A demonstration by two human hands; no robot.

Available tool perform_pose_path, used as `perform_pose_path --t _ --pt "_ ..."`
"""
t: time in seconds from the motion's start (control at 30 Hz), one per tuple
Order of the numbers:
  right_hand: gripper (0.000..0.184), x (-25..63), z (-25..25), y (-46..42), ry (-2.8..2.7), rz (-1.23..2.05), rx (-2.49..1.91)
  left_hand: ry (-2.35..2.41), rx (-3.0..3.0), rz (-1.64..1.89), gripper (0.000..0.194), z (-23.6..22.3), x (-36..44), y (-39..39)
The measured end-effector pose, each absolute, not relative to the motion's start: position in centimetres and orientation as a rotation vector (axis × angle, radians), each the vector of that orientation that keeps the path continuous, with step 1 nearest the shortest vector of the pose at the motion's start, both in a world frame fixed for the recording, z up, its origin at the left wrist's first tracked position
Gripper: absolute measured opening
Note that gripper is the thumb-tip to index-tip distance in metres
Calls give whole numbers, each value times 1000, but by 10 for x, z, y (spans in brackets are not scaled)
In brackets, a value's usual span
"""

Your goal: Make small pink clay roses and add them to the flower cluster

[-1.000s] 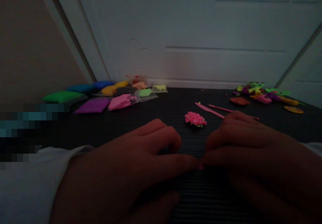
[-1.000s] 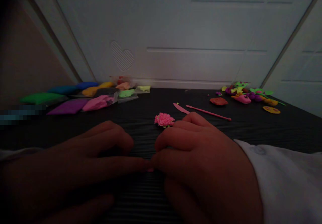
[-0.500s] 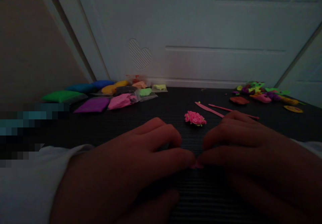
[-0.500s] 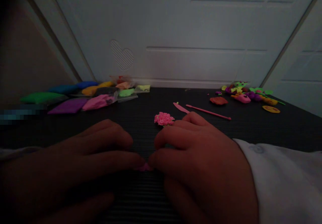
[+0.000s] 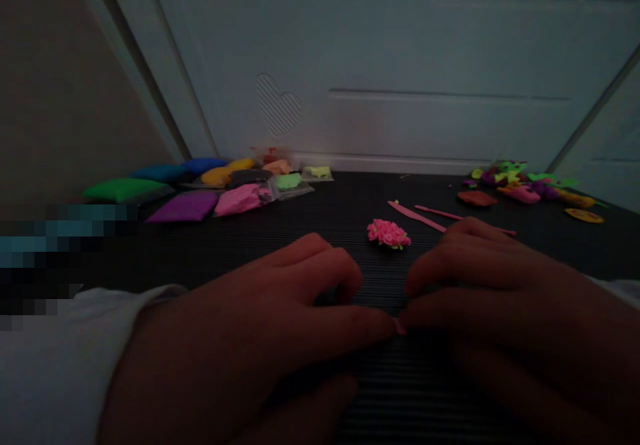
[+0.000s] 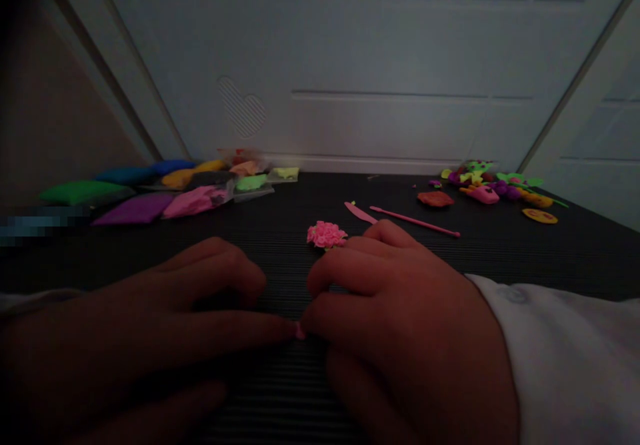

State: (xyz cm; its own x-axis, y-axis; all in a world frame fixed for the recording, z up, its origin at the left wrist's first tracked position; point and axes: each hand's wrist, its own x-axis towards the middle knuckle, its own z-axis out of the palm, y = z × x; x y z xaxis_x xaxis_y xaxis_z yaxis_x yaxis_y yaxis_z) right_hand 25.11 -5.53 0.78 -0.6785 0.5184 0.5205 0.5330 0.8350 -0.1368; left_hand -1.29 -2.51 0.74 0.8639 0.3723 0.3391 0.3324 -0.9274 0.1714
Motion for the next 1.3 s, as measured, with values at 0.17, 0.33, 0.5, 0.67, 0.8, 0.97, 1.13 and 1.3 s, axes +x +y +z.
perform_pose_path --t 0.17,0.33,0.5,0.67,0.8,0.97,1.13,1.3 --pt "36 252 6 -55 -2433 -3 -746 547 2915 564 45 7 -12 -25" --pt "36 251 7 -54 -2433 -13 -731 546 2900 553 36 8 -12 -25" --pt "29 251 7 -54 -2477 21 -776 543 2898 531 34 9 -11 -25" --pt "37 251 5 -55 -2436 -30 -727 547 2900 521 36 9 -11 -25" --pt "36 250 5 -56 -2415 -18 -737 524 2888 522 38 9 -11 -24" --pt "35 250 8 -55 -2425 -19 -736 531 2883 516 38 10 -11 -24" --pt "34 251 10 -54 -2449 3 -704 524 2881 529 36 9 -11 -24" --pt "34 251 7 -55 -2400 22 -732 531 2890 578 38 7 -11 -24"
